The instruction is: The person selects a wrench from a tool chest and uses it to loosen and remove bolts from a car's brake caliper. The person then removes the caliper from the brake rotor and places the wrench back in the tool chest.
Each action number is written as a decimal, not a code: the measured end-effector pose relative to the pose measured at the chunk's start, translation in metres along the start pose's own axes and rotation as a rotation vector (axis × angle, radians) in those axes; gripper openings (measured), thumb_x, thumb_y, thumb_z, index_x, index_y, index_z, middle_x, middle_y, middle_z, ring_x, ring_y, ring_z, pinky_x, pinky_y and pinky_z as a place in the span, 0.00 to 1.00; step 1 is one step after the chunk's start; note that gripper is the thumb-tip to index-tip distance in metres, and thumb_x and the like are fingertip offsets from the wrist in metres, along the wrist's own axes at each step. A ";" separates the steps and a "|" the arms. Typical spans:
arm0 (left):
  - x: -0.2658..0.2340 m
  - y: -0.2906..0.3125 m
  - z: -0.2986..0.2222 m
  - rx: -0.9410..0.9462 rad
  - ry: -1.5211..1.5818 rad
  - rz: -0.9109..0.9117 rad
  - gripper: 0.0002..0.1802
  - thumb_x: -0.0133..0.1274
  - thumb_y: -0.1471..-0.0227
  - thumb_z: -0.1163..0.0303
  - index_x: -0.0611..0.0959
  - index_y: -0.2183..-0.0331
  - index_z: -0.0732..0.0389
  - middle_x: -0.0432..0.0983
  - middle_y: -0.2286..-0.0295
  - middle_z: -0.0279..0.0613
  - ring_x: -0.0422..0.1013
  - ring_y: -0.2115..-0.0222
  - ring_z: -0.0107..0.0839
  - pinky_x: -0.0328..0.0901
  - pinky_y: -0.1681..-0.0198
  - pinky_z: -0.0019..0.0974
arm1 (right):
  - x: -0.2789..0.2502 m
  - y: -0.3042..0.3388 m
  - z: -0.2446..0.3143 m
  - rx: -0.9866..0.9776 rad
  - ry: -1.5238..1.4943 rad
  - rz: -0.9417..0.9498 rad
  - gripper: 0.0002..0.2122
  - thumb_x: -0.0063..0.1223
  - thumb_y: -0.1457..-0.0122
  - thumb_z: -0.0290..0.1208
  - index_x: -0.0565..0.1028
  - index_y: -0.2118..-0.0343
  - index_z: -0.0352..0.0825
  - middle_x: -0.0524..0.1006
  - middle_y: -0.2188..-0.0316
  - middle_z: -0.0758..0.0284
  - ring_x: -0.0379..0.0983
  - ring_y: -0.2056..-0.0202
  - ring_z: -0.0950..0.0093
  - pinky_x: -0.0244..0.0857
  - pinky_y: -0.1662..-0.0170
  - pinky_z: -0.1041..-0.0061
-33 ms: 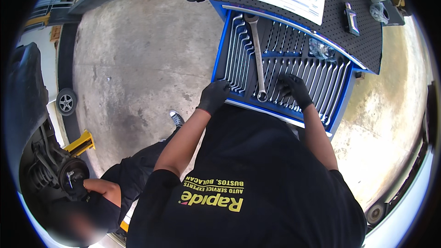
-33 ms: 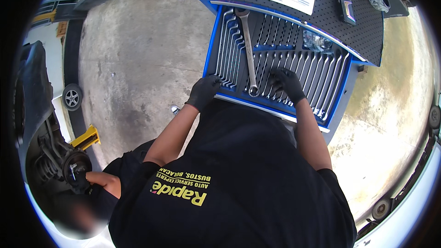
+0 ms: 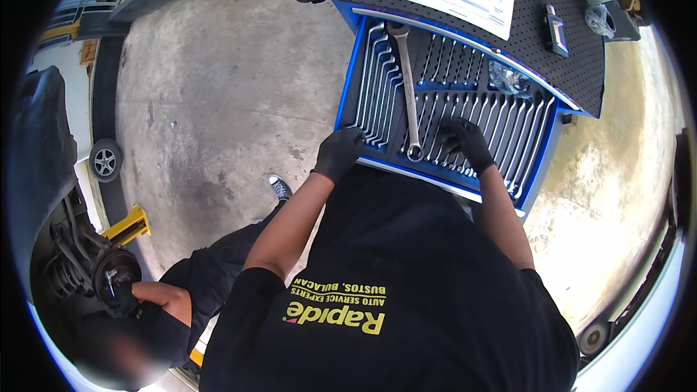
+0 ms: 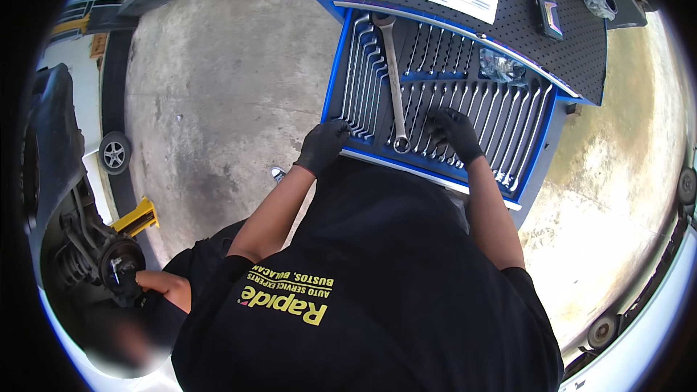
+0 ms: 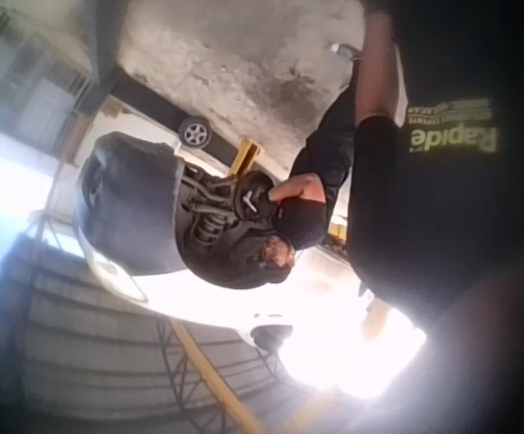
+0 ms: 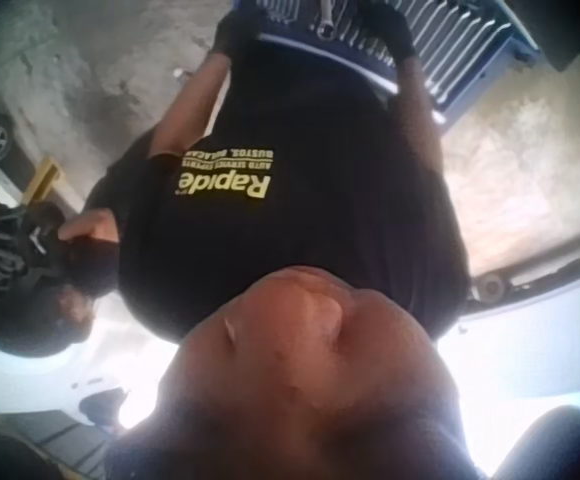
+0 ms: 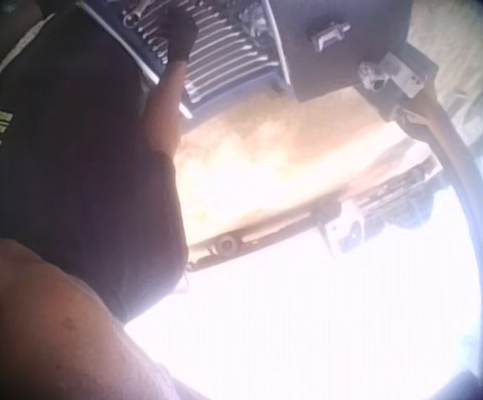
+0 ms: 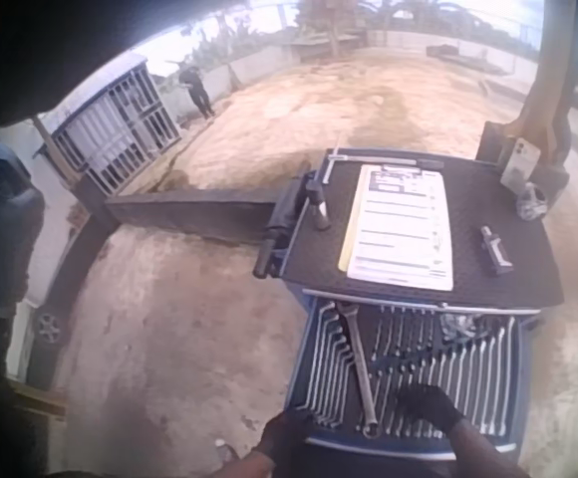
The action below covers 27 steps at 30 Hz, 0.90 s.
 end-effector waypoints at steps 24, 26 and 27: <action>-0.003 0.012 0.006 0.072 -0.101 -0.157 0.09 0.56 0.46 0.61 0.84 0.65 0.54 0.82 0.66 0.45 0.78 0.65 0.48 0.69 0.60 0.52 | 0.000 -0.004 0.000 -0.008 -0.046 -0.034 0.15 0.50 0.32 0.42 0.79 0.54 0.36 0.82 0.70 0.65 0.77 0.78 0.76 0.72 0.74 0.76; 0.000 0.011 0.003 0.114 -0.102 -0.168 0.10 0.56 0.46 0.61 0.84 0.63 0.54 0.82 0.66 0.45 0.78 0.64 0.48 0.69 0.60 0.52 | 0.000 -0.004 -0.001 -0.005 -0.036 -0.035 0.15 0.50 0.32 0.42 0.79 0.54 0.35 0.82 0.70 0.65 0.77 0.78 0.76 0.72 0.74 0.76; 0.002 0.011 0.001 0.137 -0.113 -0.170 0.10 0.56 0.46 0.61 0.84 0.63 0.54 0.81 0.66 0.46 0.78 0.64 0.47 0.69 0.60 0.52 | 0.000 -0.004 -0.001 -0.005 -0.035 -0.038 0.15 0.50 0.32 0.41 0.79 0.54 0.35 0.82 0.71 0.65 0.77 0.78 0.76 0.72 0.74 0.76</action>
Point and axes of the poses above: each hand's wrist, its own y-axis away from the middle knuckle, its own x-axis out of the palm, z = x × y, the point moved 7 cm from there along -y, towards the middle knuckle
